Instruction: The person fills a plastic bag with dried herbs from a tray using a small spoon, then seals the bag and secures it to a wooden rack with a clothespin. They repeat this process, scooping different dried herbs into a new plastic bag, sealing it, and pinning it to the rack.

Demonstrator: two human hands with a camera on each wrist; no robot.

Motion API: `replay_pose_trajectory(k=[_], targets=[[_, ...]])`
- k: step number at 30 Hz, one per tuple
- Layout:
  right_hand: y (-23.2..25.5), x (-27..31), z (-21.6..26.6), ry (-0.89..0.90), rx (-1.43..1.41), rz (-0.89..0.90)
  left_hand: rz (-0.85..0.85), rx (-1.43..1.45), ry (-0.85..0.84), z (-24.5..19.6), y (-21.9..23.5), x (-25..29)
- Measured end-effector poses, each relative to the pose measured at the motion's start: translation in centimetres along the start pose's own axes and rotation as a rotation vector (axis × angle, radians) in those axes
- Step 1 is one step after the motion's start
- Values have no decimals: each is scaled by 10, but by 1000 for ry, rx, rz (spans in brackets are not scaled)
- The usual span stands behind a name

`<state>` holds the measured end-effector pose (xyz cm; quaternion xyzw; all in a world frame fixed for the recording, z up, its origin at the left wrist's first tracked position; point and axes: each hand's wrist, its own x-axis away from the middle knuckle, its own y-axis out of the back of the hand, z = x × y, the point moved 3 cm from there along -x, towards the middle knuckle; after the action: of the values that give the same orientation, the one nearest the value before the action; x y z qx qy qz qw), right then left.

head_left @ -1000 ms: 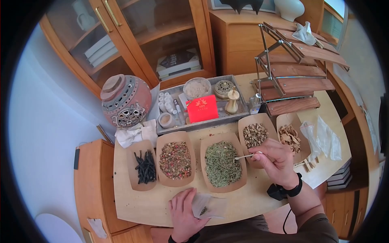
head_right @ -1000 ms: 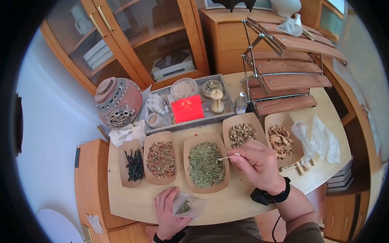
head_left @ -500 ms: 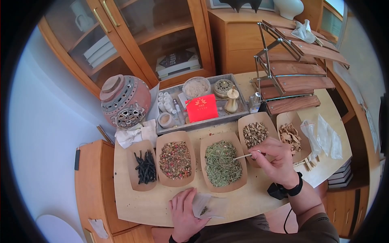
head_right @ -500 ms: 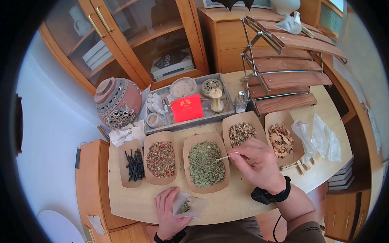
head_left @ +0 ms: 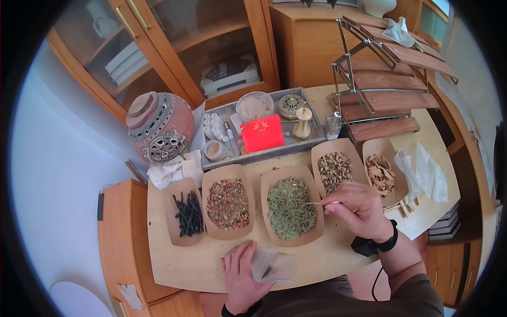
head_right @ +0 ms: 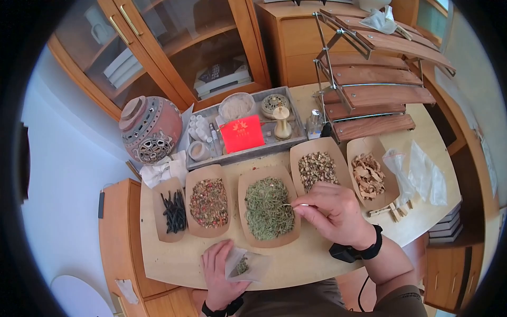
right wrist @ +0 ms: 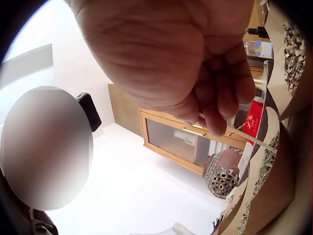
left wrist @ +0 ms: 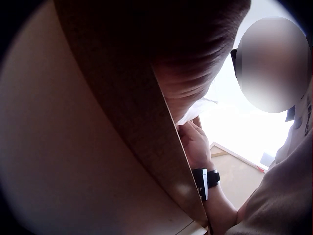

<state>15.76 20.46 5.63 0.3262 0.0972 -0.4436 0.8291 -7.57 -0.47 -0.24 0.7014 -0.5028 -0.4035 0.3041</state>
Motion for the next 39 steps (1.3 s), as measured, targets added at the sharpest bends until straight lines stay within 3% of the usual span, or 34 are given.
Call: replay_pose_trajectory(k=[39], targets=[[-3,-2,-3,19,7,48,-18,10,8,-5,2,-7]])
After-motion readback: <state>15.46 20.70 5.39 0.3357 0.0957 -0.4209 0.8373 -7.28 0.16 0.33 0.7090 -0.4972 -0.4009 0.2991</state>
